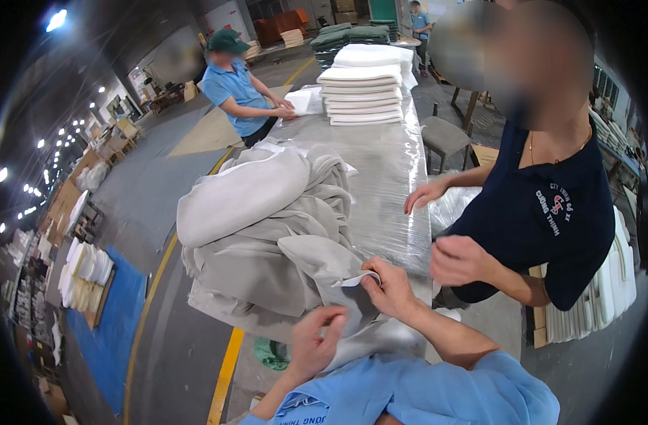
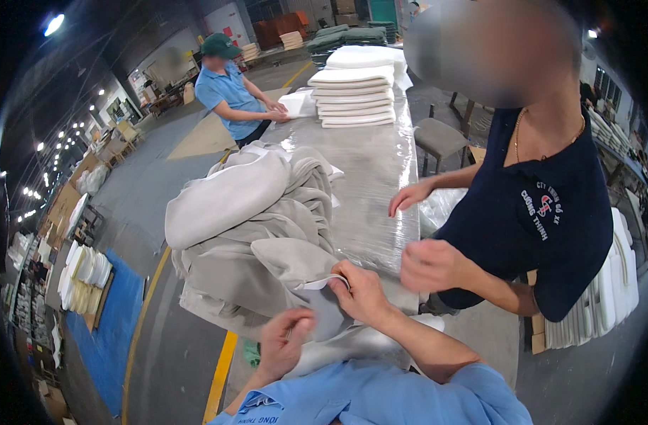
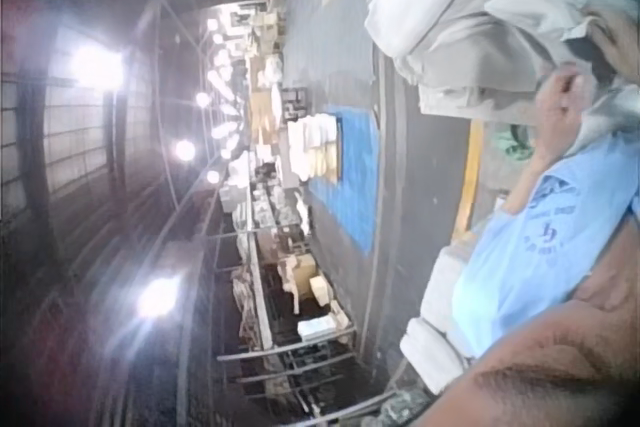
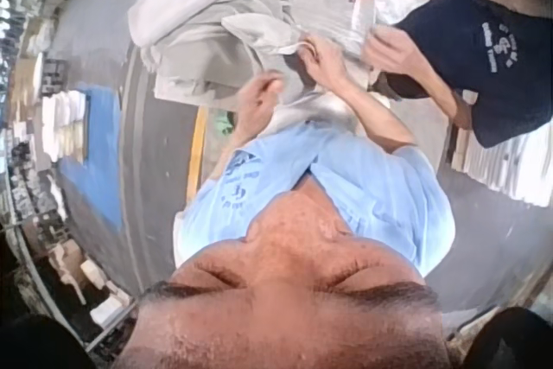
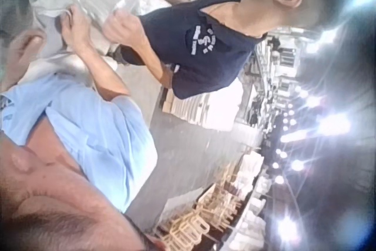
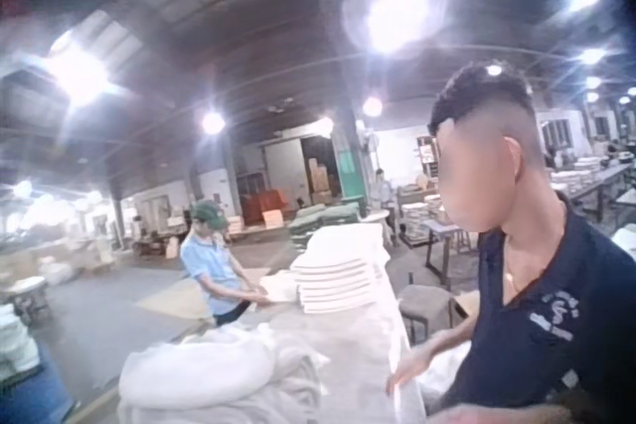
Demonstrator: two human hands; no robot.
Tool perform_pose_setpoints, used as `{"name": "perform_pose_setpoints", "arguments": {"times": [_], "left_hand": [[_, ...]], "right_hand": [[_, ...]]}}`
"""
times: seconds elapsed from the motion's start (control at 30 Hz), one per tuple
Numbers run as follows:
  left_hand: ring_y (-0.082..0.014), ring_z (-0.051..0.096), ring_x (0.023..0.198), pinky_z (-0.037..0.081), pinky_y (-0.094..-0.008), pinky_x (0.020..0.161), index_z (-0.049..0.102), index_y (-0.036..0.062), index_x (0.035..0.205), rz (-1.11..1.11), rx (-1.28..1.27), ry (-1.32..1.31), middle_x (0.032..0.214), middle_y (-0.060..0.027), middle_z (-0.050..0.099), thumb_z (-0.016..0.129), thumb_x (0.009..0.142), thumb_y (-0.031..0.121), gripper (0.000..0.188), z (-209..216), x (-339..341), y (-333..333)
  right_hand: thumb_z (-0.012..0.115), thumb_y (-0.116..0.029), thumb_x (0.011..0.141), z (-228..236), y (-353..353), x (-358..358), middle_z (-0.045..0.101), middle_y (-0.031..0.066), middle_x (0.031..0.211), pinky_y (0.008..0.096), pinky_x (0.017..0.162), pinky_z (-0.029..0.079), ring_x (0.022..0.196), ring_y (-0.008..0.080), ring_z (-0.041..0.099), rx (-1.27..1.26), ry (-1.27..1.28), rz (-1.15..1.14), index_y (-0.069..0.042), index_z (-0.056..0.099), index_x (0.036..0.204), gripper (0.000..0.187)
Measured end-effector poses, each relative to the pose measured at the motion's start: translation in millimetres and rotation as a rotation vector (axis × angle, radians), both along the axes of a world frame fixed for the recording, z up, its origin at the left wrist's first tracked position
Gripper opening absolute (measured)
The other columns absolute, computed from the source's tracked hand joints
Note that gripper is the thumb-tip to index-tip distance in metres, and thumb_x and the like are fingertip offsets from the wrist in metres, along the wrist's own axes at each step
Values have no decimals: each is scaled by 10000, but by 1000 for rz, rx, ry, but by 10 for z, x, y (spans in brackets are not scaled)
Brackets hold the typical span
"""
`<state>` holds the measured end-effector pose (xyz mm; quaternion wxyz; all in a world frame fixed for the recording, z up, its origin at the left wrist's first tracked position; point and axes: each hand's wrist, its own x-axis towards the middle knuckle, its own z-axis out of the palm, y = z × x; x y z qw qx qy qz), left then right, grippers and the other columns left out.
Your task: The person inserts white foam inserts into gray fabric cushion covers at a worktable, then stacks the finished cushions on a nearby pallet. The person handles each cushion one at a time, aligning the foam and tucking it into the cover before placing it aside.
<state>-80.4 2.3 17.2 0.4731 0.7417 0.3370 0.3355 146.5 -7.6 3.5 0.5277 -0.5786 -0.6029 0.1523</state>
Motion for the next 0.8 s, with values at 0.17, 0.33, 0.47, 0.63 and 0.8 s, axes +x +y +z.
{"name": "perform_pose_setpoints", "arguments": {"times": [0.17,0.33,0.47,0.63,0.8], "left_hand": [[-220,372,1499,312,-372,1209,246,52,1653,-284,-562,-409,1634,-134,377,603,1077,209,695,-139,237,-146],[-306,239,1584,169,-479,1293,163,67,1662,-168,-618,-967,1728,-106,230,502,1098,429,751,-6,535,85],[-304,448,1463,308,-470,1246,398,32,1552,-79,-656,-1114,1570,-126,487,485,1110,399,582,460,683,179],[-291,619,1303,478,-450,1132,550,-2,1431,-38,-693,-1051,1403,-144,641,531,1105,294,440,579,457,78],[-289,631,1290,488,-454,1124,562,-20,1406,-146,-735,-995,1370,-145,656,560,1085,253,421,629,275,32]], "right_hand": [[716,-37,857,29,123,-11,685,170,813,408,645,529,729,362,699,88,0,-21,-36,621,993,166],[719,-9,813,116,168,-15,631,122,788,343,629,508,665,267,626,248,-65,-16,-32,614,952,176],[734,-7,771,-17,28,-132,621,130,843,367,651,501,730,313,627,310,-52,184,-48,622,968,230],[799,-94,878,187,-139,340,659,35,896,325,768,528,826,213,664,-101,375,698,-45,656,1111,277],[781,-245,963,391,223,837,654,13,1156,272,866,494,1016,103,609,125,446,281,-30,608,1337,465]]}}
